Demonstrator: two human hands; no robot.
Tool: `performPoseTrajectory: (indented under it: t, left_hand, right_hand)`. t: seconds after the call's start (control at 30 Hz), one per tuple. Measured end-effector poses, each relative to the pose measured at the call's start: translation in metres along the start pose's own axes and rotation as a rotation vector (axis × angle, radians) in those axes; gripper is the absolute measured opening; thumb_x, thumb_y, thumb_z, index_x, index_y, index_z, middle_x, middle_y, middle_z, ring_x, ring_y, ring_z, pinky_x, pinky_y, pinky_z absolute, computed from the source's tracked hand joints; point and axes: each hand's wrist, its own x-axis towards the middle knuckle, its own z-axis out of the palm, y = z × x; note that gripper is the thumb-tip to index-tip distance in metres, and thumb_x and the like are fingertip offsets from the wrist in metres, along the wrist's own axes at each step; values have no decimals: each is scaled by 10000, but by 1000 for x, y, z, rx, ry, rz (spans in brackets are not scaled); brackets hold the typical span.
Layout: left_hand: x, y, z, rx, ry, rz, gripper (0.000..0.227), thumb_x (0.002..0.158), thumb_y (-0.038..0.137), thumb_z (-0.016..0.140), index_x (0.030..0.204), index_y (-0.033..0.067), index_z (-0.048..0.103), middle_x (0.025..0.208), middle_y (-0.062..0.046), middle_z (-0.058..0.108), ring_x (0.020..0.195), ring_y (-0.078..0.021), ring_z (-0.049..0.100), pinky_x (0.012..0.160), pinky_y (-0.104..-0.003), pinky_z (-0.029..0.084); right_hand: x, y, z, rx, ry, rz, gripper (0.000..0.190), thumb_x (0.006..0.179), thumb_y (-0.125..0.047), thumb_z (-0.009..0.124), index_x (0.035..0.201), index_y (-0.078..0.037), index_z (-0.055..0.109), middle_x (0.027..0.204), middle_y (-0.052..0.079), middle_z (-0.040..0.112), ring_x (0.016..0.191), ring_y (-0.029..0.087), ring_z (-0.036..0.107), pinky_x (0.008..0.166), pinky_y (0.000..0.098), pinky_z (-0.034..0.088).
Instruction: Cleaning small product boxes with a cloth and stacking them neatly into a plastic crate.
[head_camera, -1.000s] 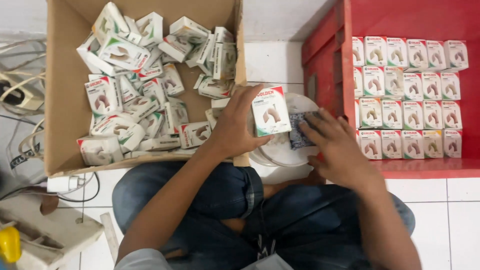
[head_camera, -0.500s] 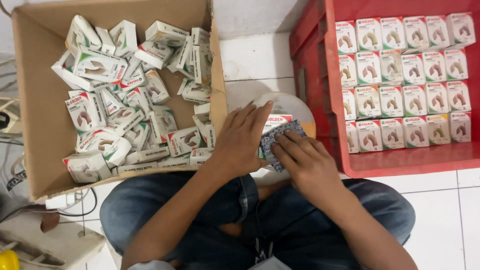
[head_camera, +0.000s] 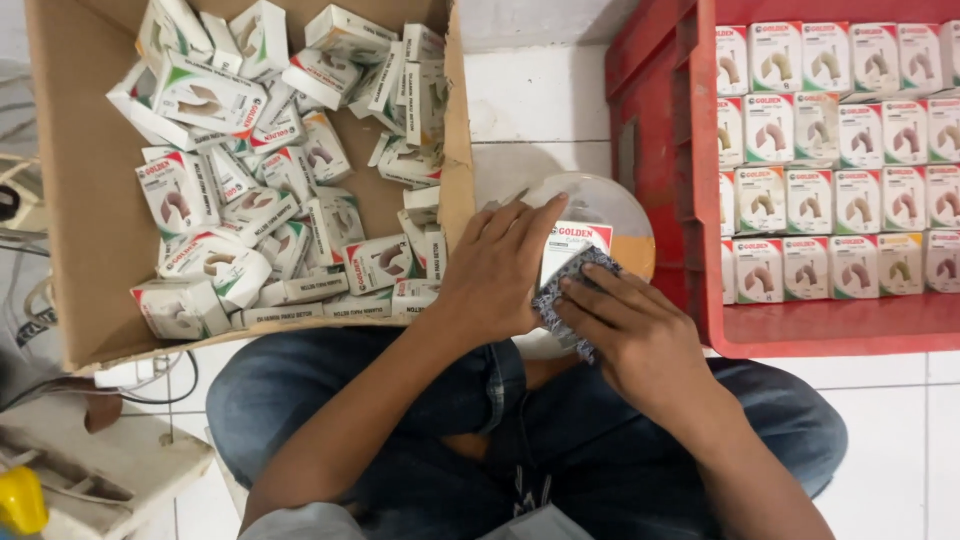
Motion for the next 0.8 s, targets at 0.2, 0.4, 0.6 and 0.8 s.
performPoseTrajectory:
  t: [0.2, 0.4, 0.6, 0.8]
  left_hand:
    - [2, 3, -2, 48, -35, 28, 1248, 527, 436, 912, 1522, 30, 277, 1251, -183, 602, 1246, -338, 490, 1075, -512, 325]
    - [-2, -6, 11, 17, 32, 15, 1134, 638, 435, 851, 1519, 7, 279, 1214, -192, 612, 1225, -333, 496, 1067, -482, 332]
    - [-1, -2, 4, 71, 14, 95, 1302, 500, 504, 902, 1527, 9, 273, 1219, -186, 617, 1223, -336, 499, 1073, -497, 329]
    - [-1, -2, 5, 64, 5, 24, 1274, 570, 500, 912, 1536, 2, 247, 1219, -211, 619, 1219, -354, 504, 1062, -502, 345]
  right_hand:
    - [15, 30, 28, -181, 177, 53, 345, 974, -99, 457, 1212, -173, 695, 1272, 30, 673, 1272, 264, 575, 1055, 402, 434]
    - [-4, -3, 5, 7, 52, -23, 296, 927, -113, 478, 1074, -169, 728, 1162, 36, 712, 1193, 292, 617, 1018, 440, 455]
    - [7, 16, 26, -125, 169, 64, 305, 934, -137, 492, 1128, -204, 717, 1213, 8, 687, 1254, 244, 589, 1029, 399, 453]
    - [4, 16, 27, -241, 264, 293, 477, 834, -50, 512, 1289, -111, 645, 1236, 82, 675, 1111, 246, 664, 911, 326, 540]
